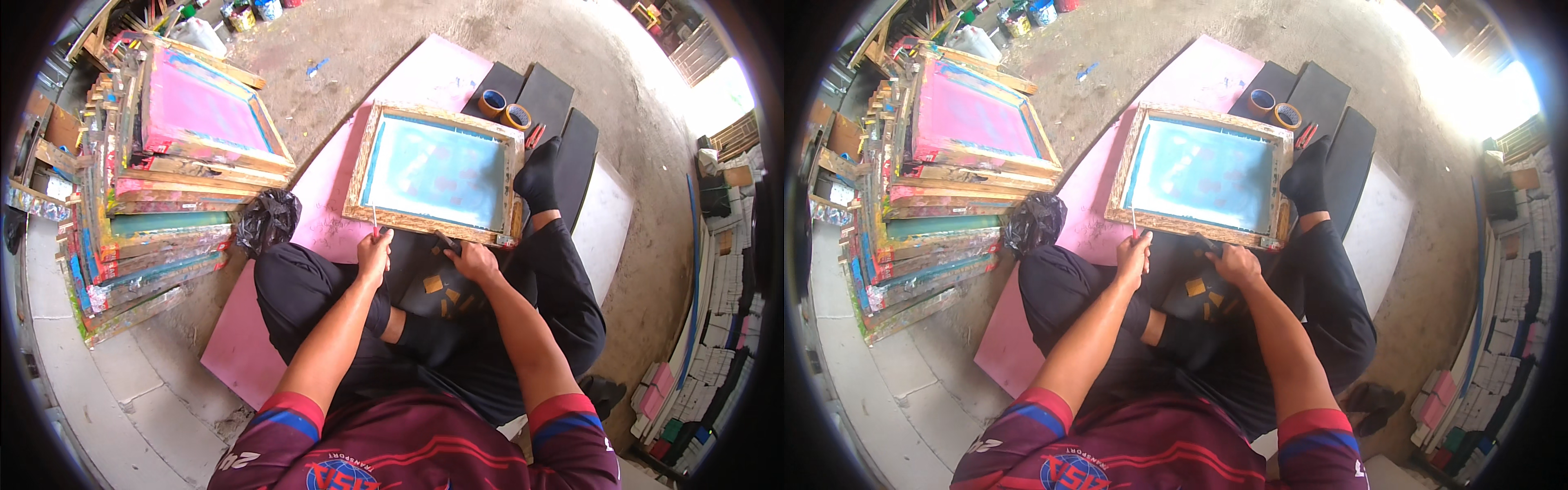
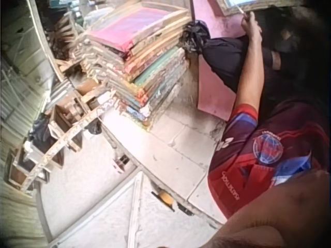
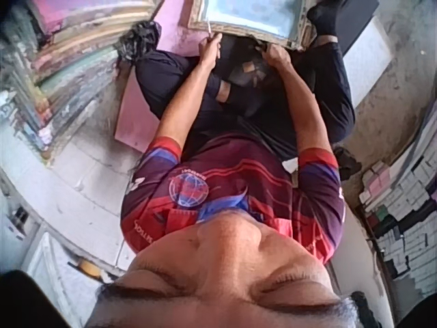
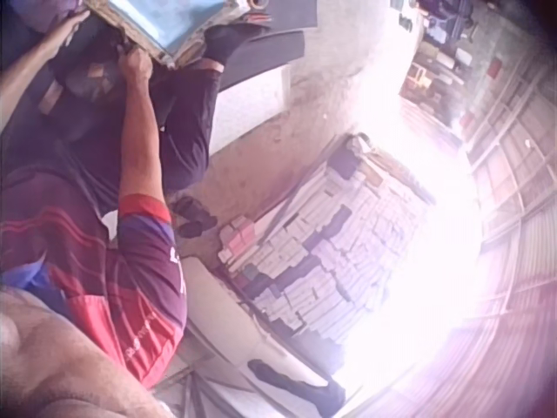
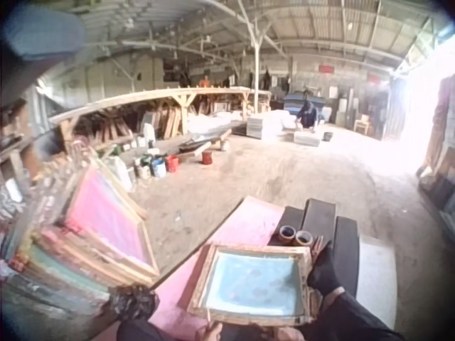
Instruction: The person sits on the floor and uses a small knife to scrape and remove material from the edge of a wooden frame. They repeatedly scrape along the frame's border, lifting small pieces of material.
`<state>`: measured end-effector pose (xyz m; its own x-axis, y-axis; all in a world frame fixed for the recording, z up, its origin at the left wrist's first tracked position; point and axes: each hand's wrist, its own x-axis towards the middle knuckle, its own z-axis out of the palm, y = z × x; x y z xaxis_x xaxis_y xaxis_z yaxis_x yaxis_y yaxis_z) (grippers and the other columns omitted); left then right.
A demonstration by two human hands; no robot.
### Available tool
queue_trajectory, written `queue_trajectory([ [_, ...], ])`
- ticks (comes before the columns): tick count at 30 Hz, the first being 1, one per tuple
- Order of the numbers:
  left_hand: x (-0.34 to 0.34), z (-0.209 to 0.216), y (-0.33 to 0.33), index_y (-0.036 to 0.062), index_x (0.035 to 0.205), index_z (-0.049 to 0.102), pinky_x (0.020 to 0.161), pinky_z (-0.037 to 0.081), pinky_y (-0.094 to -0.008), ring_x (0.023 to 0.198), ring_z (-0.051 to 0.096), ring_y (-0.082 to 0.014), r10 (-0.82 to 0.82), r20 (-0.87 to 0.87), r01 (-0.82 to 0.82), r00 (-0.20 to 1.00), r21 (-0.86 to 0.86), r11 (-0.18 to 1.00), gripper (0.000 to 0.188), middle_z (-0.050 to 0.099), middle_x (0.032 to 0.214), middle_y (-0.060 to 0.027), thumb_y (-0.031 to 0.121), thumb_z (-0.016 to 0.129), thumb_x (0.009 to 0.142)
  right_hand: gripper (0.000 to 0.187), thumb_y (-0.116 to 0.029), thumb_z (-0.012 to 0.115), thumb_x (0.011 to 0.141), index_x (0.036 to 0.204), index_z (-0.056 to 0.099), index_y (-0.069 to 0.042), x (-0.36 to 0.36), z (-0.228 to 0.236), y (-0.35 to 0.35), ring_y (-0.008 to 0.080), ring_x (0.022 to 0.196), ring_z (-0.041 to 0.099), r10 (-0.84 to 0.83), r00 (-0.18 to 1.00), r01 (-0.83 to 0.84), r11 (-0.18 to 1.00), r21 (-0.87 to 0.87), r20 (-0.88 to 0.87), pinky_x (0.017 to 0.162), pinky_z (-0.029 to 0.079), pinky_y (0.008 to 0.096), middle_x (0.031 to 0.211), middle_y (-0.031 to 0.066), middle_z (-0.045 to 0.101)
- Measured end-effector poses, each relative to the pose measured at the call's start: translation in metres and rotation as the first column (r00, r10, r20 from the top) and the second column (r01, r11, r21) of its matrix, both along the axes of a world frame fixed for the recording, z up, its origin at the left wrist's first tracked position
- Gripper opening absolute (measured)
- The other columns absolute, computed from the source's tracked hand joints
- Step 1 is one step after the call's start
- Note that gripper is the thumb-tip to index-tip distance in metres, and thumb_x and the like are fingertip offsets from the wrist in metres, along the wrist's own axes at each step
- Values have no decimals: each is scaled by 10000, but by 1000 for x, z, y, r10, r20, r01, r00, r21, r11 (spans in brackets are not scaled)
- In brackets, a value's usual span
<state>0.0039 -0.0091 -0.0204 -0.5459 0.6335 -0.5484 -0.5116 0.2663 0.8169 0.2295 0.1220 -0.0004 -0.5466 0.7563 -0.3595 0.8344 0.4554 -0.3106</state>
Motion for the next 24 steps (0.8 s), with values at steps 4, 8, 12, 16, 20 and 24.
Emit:
queue_trajectory([
  [4, 1, -6, -1, 97, 765, 506, 336, 330, -259, 381, 421, -83, -31, -23, 31, 999, 1, 1000, 337, 495, 625, 10, 278, 721, 951, 541, -513, 624, 942, 1089, 709, 0, -7, 28, 1, 413, 1043, 685, 52, 997, -52, 999, 8, 53, 906, 542, 493, 1054, 244, 722],
  [8, 1, -7, 2, 87, 769, 520, 346, 332, -268, 377, 424, -92, -47, -55, 46, 997, -30, 999, 344, 503, 621, 5, 298, 724, 947, 522, -487, 601, 972, 1093, 719, 7, -29, 65, 12, 407, 1064, 687, 144, 958, -116, 985, -126, 247, 912, 544, 489, 1098, 236, 721],
  [12, 5, -6, 3, 86, 769, 523, 346, 328, -270, 378, 426, -90, -55, -57, 53, 997, -37, 998, 345, 502, 619, 4, 306, 723, 945, 556, -510, 590, 973, 1040, 716, 27, -34, 63, 8, 433, 1023, 693, 111, 966, -87, 990, -110, 235, 891, 549, 510, 1033, 262, 722],
  [16, 5, -4, 4, 81, 777, 528, 336, 339, -265, 376, 425, -86, -47, -21, 47, 999, -19, 999, 334, 499, 621, 4, 297, 713, 953, 531, -488, 556, 1002, 1079, 725, 10, -25, 42, -10, 419, 1068, 691, -20, 974, 41, 995, -88, 226, 903, 556, 491, 1093, 243, 727],
  [20, 3, -6, 2, 80, 785, 539, 333, 343, -254, 377, 429, -81, -59, -9, 58, 998, -28, 998, 327, 505, 629, 7, 300, 712, 955, 551, -517, 546, 993, 1010, 683, 17, -18, 18, -21, 448, 986, 699, -103, 987, 110, 993, -45, 122, 863, 558, 521, 993, 275, 721],
  [24, 1, -9, 0, 69, 816, 578, 338, 350, -238, 387, 444, -71, -96, 7, 96, 995, -8, 995, 307, 539, 649, 5, 304, 729, 945, 569, -545, 557, 977, 994, 661, 14, -7, 8, -20, 467, 923, 699, -106, 994, 107, 994, -22, 27, 825, 558, 540, 930, 282, 715],
])
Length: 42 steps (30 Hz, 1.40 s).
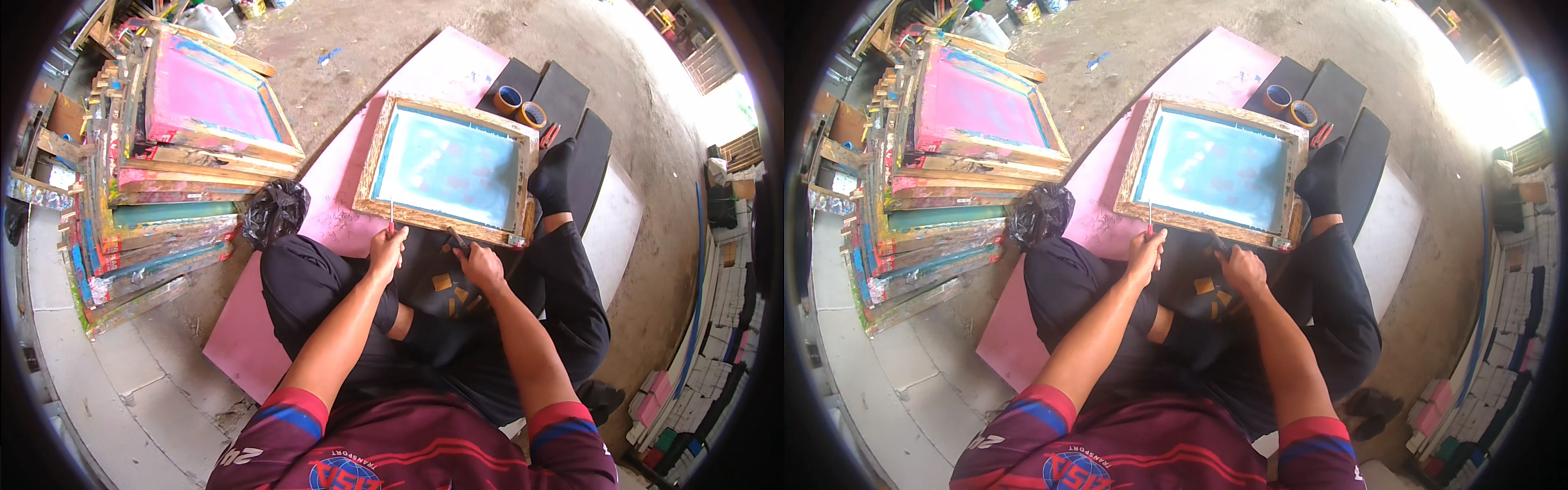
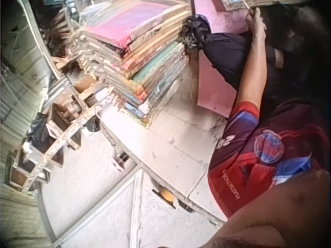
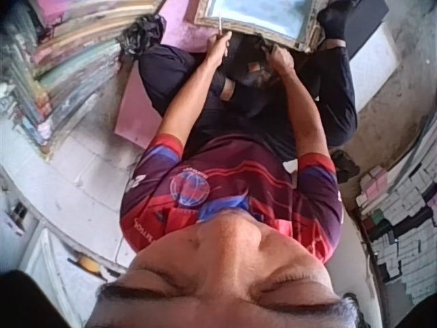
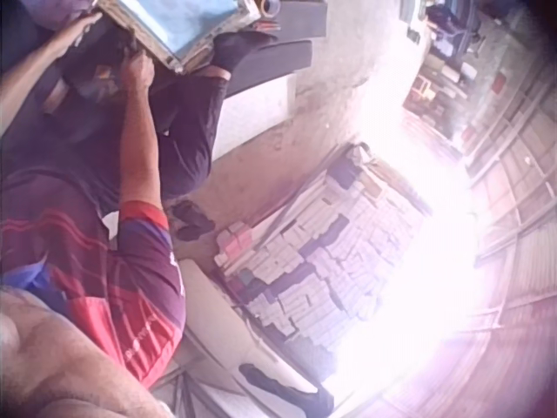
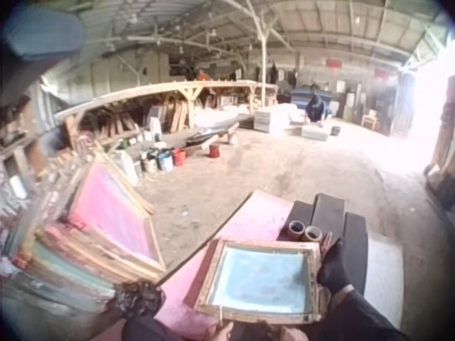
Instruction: The person sits on the floor and uses a small knife to scrape and remove material from the edge of a wooden frame. They repeatedly scrape along the frame's border, lifting small pieces of material.
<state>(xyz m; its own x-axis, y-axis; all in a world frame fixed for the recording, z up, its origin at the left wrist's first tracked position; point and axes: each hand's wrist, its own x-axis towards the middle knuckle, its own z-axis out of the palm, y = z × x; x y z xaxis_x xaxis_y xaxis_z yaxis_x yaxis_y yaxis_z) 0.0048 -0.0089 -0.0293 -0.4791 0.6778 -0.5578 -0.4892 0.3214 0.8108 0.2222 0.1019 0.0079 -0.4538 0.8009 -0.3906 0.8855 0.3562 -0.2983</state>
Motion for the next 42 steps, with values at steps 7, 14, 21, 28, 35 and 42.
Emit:
queue_trajectory([
  [7, 10, 21, 2, 20, 1000, 679, 363, 368, -222, 423, 467, -47, -232, 30, 228, 972, 94, 969, 258, 670, 812, -58, 265, 740, 948, 530, -530, 683, 894, 944, 716, -3, 0, 19, -20, 440, 884, 699, 22, 988, -50, 982, -180, -152, 788, 543, 526, 849, 259, 712],
  [14, 8, 11, -2, 27, 985, 650, 365, 368, -226, 427, 464, -47, -230, 26, 225, 973, 110, 968, 242, 662, 802, -45, 262, 705, 978, 364, -323, 780, 844, 946, 695, 16, -9, 14, -30, 219, 773, 713, -27, 960, -126, 849, -513, -280, 688, 535, 374, 765, 123, 697],
  [21, 7, 10, 1, 49, 887, 594, 366, 370, -240, 423, 457, -57, -169, -67, 174, 983, 75, 982, 296, 594, 712, -10, 308, 696, 985, 262, -215, 713, 921, 1037, 640, 8, -8, 27, -21, 165, 839, 701, -239, 910, -155, 562, -813, -339, 663, 509, 321, 906, 68, 692],
  [28, -3, -9, 6, 63, 865, 575, 361, 366, -267, 426, 472, -81, 11, -204, -9, 979, 12, 1000, 325, 529, 637, 14, 342, 701, 974, 303, -259, 654, 980, 1140, 590, -10, 1, 31, -9, 154, 923, 683, -287, 921, -75, 532, -843, -263, 668, 506, 334, 1027, 69, 671],
  [35, -79, -19, 7, 145, 739, 417, 369, 305, -281, 412, 405, -128, 764, 222, -714, 605, -273, 645, 464, 406, 570, 22, 469, 613, 1005, 252, -240, 666, 958, 1057, 594, -20, 12, 39, 12, 156, 846, 631, -204, 959, -2, 696, -718, -199, 689, 490, 351, 903, 66, 637],
  [42, -78, -19, 8, 141, 738, 391, 407, 297, -298, 438, 399, -127, 805, 249, -757, 538, -277, 592, 507, 372, 580, 30, 521, 609, 993, 303, -227, 665, 944, 1094, 591, 25, 9, 27, 18, 178, 791, 633, -150, 963, -27, 774, -633, -224, 705, 497, 363, 871, 93, 633],
])
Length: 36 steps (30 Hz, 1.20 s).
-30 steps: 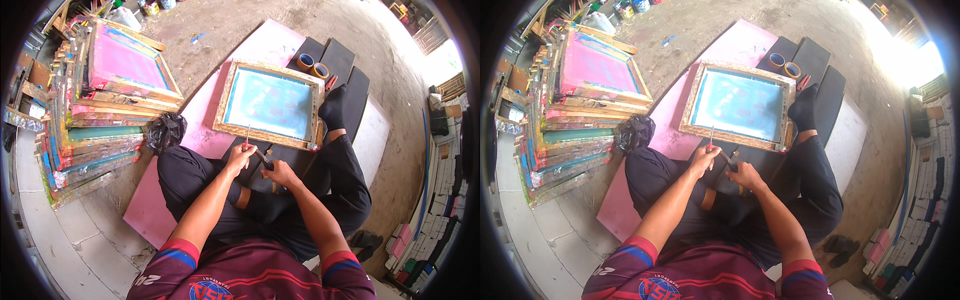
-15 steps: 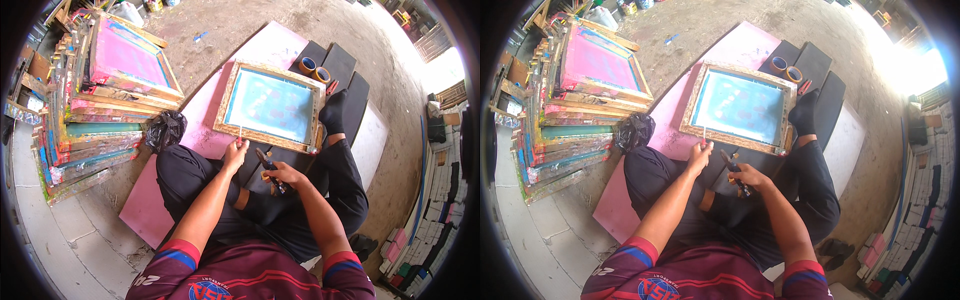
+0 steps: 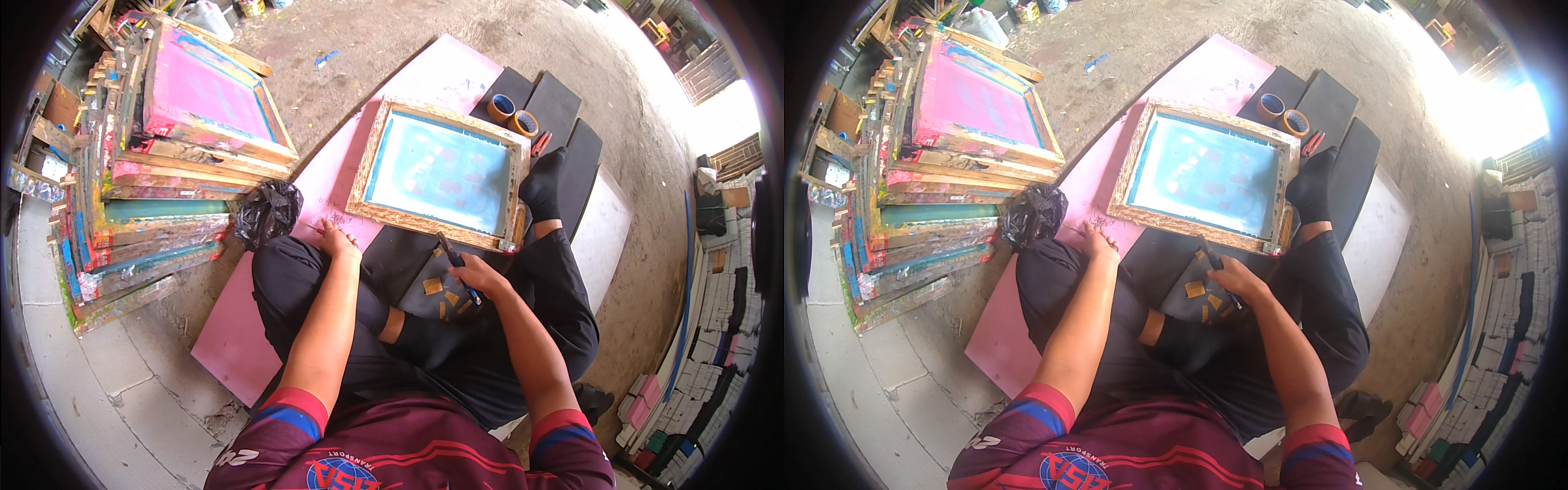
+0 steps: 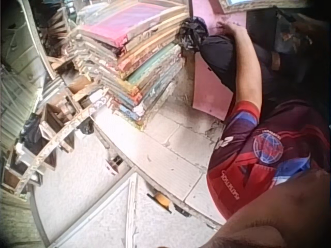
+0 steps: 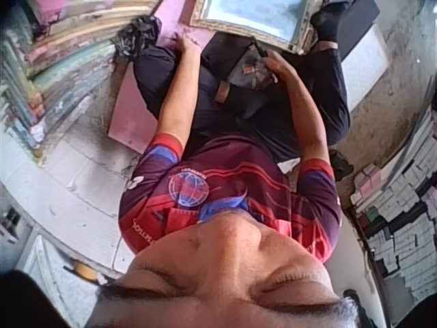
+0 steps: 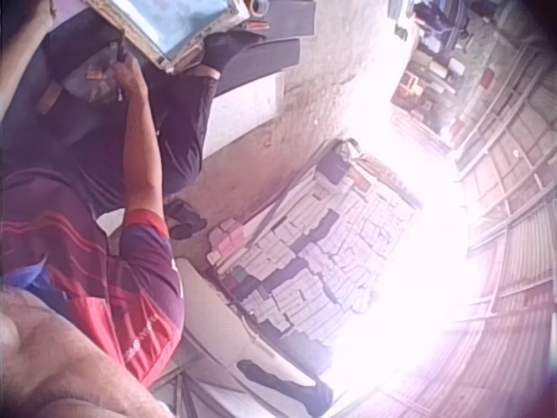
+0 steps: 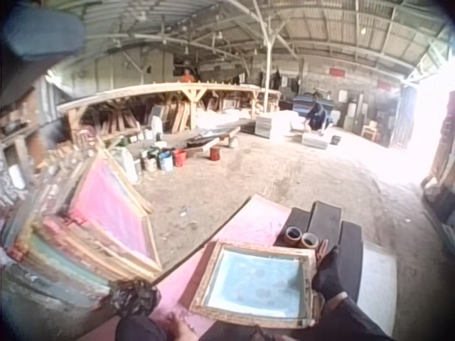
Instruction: The person sits on the floor and uses a small knife to scrape and remove material from the edge of a wooden frame. They repeatedly scrape along the frame's border, lifting small pieces of material.
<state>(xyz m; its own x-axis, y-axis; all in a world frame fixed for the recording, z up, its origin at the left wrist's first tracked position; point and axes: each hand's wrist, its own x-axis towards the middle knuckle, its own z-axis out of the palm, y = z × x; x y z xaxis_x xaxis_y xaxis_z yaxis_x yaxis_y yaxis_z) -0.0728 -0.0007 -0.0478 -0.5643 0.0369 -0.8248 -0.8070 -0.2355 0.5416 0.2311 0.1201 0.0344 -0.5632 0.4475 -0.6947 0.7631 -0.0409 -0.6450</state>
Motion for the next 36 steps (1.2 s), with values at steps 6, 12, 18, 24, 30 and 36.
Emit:
queue_trajectory([
  [6, 6, -3, 3, 107, 827, 474, 407, 300, -300, 444, 404, -130, -47, -49, 46, 998, -27, 999, 461, 434, 672, 14, 516, 601, 1000, 428, -309, 631, 923, 1159, 629, 49, -11, 13, 4, 366, 927, 709, 65, 988, -93, 975, 201, 142, 813, 534, 464, 957, 257, 703],
  [12, 17, -1, 2, 137, 907, 534, 455, 339, -289, 484, 442, -116, -139, -53, 138, 989, -30, 990, 439, 488, 708, 42, 562, 622, 970, 448, -405, 616, 952, 1151, 679, -8, -15, -8, -6, 449, 1056, 673, 55, 922, -232, 873, 430, 384, 902, 546, 518, 1048, 305, 697],
  [18, 26, 14, 2, 144, 769, 464, 378, 334, -290, 408, 436, -120, -196, -128, 197, 972, -6, 980, 421, 441, 597, 33, 452, 666, 972, 427, -429, 612, 963, 1053, 679, -17, -11, -24, -24, 473, 952, 685, -50, 955, -139, 793, 593, 291, 845, 553, 542, 926, 289, 710],
  [24, 37, 30, 0, 133, 780, 557, 354, 332, -265, 386, 438, -88, -477, -119, 486, 871, 62, 872, 326, 471, 565, 44, 345, 771, 903, 444, -449, 664, 934, 992, 667, -9, 8, -26, -16, 463, 908, 687, 7, 992, -80, 806, 587, 125, 790, 543, 554, 897, 281, 704],
  [30, 63, 40, -2, 53, 982, 697, 340, 347, -224, 403, 464, -52, -814, -370, 890, 448, 100, 444, 274, 673, 781, -58, 292, 797, 895, 492, -465, 698, 916, 947, 685, 26, -16, 0, -46, 440, 853, 697, 55, 998, -61, 916, 397, 26, 746, 541, 512, 820, 253, 700],
  [36, 69, 34, -6, 56, 972, 618, 359, 367, -229, 431, 469, -58, -855, -339, 917, 393, 76, 392, 266, 649, 782, -51, 287, 747, 943, 496, -450, 669, 944, 926, 677, 46, -31, 2, -56, 317, 758, 717, -57, 998, 58, 997, 48, -10, 708, 536, 441, 754, 161, 699],
])
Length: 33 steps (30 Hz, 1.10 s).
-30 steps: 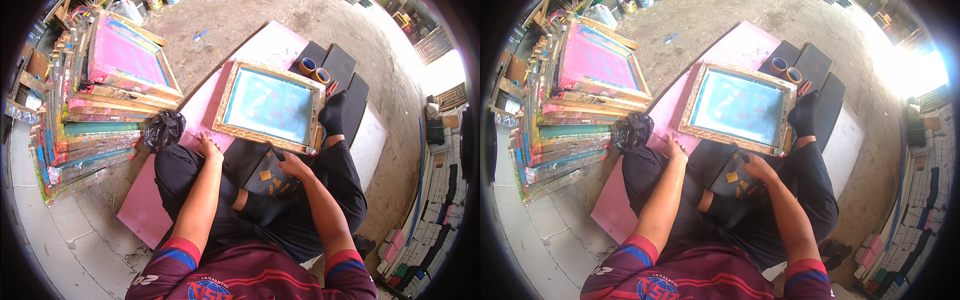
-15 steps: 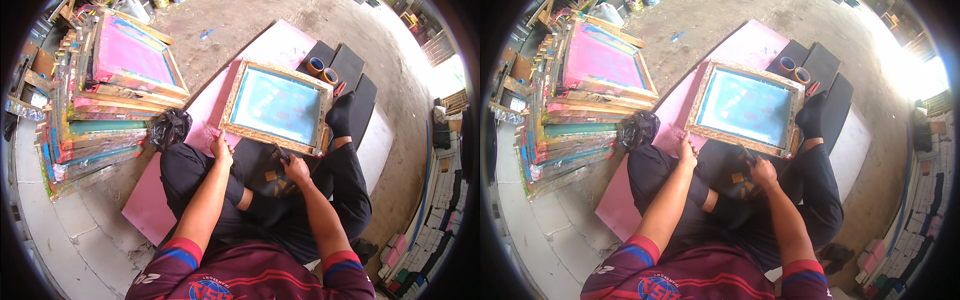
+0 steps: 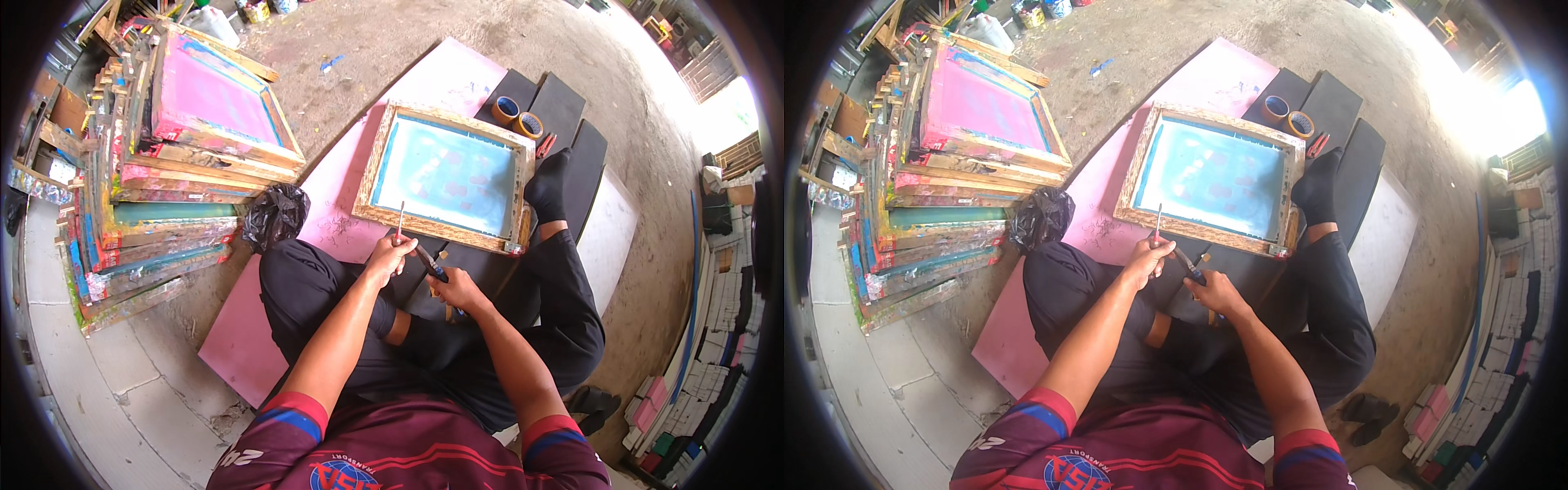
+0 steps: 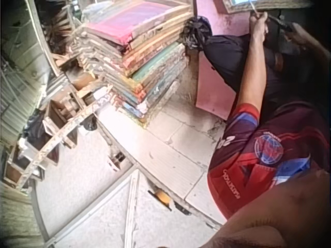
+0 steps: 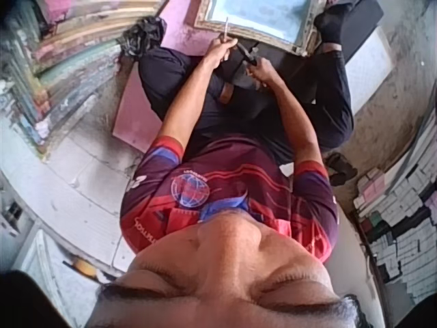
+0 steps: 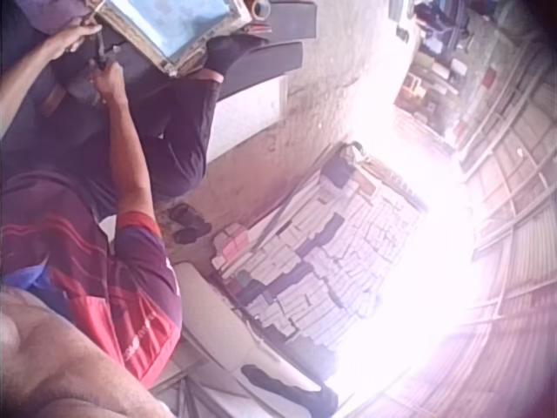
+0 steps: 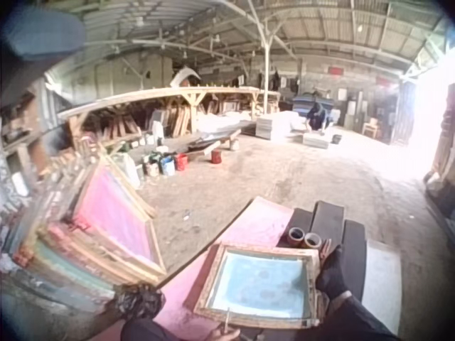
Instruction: The person sits on the floor and uses a small knife to scrape and remove material from the edge of a wooden frame. They repeatedly scrape along the frame's border, lifting small pieces of material.
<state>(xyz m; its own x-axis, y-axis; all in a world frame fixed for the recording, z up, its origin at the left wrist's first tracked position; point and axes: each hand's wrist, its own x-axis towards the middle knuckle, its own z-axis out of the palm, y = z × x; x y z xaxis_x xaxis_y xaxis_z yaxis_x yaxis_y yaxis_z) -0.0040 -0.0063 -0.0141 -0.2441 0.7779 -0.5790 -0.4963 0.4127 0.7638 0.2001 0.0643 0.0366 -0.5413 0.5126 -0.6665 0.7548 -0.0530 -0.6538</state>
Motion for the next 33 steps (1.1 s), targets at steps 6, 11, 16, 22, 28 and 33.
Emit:
queue_trajectory([
  [6, 1, -11, 3, 57, 943, 591, 344, 341, -243, 421, 465, -74, 176, -29, -176, 984, -18, 984, 277, 594, 749, -38, 302, 717, 962, 483, -444, 639, 964, 907, 679, 34, 13, -25, 17, 234, 733, 683, 117, 983, -113, 993, 33, -140, 696, 517, 397, 759, 131, 690],
  [11, -34, -34, 2, 110, 838, 526, 352, 314, -267, 420, 453, -102, 674, 11, -659, 739, -197, 726, 332, 522, 664, 0, 361, 698, 970, 434, -414, 615, 1010, 997, 640, 19, 27, -29, 52, 152, 744, 695, 126, 992, -125, 992, -36, 28, 598, 550, 331, 836, 65, 696],
  [16, -60, -38, 6, 157, 791, 488, 408, 314, -272, 449, 427, -111, 883, 5, -830, 470, -339, 444, 367, 444, 601, 44, 411, 655, 996, 427, -401, 601, 1019, 1068, 620, 22, 21, -13, 66, 160, 729, 701, 116, 989, -104, 985, -137, 88, 573, 559, 344, 876, 78, 701],
  [22, -56, -35, 9, 155, 784, 474, 411, 319, -274, 443, 421, -110, 895, -18, -839, 446, -357, 411, 438, 448, 599, 46, 507, 646, 981, 470, -429, 606, 991, 853, 650, 18, 17, -10, 72, 169, 623, 662, 34, 998, -27, 991, -134, 53, 527, 498, 346, 721, 96, 679],
  [28, -51, -40, 8, 161, 796, 490, 432, 340, -276, 451, 429, -106, 855, -30, -818, 518, -309, 485, 444, 481, 631, 49, 539, 649, 967, 507, -470, 590, 982, 1011, 660, 31, 22, -24, 75, 396, 857, 726, 279, 916, -389, 795, 466, 288, 758, 566, 498, 899, 240, 723],
  [33, -42, -26, 8, 155, 807, 522, 439, 348, -277, 458, 450, -109, 836, -36, -817, 547, -244, 523, 414, 510, 666, 46, 511, 672, 957, 543, -494, 577, 976, 1135, 629, 22, 19, -25, 57, 473, 961, 685, 192, 922, -353, 773, 528, 335, 864, 539, 550, 948, 289, 711],
])
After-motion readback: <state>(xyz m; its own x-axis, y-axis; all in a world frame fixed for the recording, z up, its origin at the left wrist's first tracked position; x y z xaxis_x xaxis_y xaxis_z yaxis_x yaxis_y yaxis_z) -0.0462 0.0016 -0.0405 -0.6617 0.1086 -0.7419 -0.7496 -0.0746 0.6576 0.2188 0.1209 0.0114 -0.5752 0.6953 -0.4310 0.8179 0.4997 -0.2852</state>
